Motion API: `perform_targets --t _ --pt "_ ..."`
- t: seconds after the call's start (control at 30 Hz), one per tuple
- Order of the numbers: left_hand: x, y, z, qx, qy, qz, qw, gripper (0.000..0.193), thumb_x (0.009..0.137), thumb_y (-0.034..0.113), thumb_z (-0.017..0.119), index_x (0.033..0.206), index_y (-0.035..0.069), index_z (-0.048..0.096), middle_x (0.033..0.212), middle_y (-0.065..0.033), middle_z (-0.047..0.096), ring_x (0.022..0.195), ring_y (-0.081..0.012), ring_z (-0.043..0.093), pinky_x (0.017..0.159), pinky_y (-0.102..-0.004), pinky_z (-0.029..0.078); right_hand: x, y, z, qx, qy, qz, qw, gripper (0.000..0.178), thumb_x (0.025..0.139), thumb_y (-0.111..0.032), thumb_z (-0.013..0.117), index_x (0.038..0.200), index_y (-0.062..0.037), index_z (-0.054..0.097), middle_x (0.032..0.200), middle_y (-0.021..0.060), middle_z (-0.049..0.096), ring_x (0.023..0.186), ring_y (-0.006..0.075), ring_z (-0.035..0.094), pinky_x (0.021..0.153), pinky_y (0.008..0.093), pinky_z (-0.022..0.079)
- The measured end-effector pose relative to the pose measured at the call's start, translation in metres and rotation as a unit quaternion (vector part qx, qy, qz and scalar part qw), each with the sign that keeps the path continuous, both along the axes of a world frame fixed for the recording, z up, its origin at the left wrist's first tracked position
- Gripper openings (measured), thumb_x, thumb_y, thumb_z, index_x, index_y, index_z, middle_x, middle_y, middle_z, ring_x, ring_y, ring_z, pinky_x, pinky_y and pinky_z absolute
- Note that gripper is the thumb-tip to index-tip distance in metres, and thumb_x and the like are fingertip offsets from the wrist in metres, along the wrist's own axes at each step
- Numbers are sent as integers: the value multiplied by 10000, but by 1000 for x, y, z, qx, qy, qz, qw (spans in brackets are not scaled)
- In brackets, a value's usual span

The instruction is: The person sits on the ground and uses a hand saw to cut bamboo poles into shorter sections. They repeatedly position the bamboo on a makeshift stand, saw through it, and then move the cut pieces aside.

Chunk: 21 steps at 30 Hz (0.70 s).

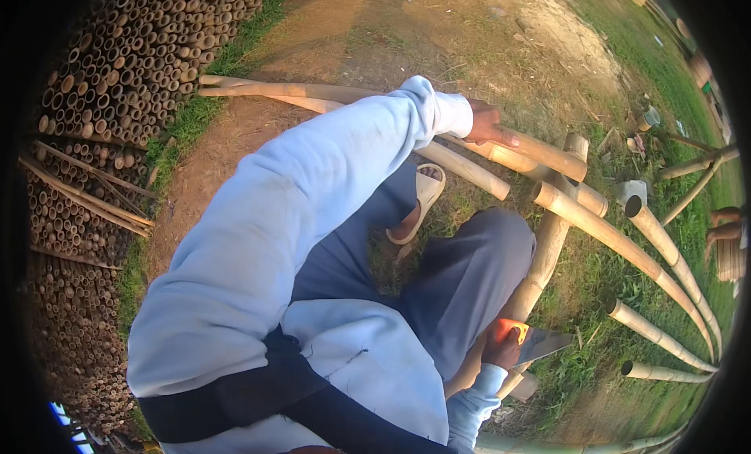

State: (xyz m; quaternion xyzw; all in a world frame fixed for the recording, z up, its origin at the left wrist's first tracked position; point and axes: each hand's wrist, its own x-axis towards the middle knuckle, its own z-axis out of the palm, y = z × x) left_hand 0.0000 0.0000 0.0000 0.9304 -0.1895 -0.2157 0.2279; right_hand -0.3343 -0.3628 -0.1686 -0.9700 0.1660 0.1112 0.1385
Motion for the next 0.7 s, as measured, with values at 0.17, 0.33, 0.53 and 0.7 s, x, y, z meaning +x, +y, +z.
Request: perform_targets --t 0.17,0.33,0.53,0.7 --pt "-3 -61 -134 10 41 -82 996 918 832 822 537 949 -68 731 858 -251 722 815 -382 716 762 -478 532 -26 13 14 -8 -67 -17 998 626 777 -302 829 1240 -16 521 1009 282 695 939 485 675 822 550 533" --pt "-31 -82 -220 146 70 -220 962 472 990 470 483 1136 84 712 1268 -204 672 1201 -403 624 1014 -507 471 -32 21 22 34 -38 -95 994 602 773 -280 814 1241 -12 548 1016 265 704 945 454 682 846 519 534" --pt "-75 -79 -232 75 40 -191 978 443 962 478 528 1079 106 739 1185 -203 699 1150 -396 650 992 -505 494 -28 26 23 67 -24 -119 990 579 778 -208 813 1238 19 543 1109 274 685 1028 431 674 903 501 512" --pt "-34 -148 -188 49 -78 -188 978 384 922 453 624 976 87 724 981 -156 718 954 -381 685 856 -499 528 -29 33 28 81 -55 -133 986 561 776 -189 820 1209 27 536 1087 269 673 1031 443 660 878 512 514"
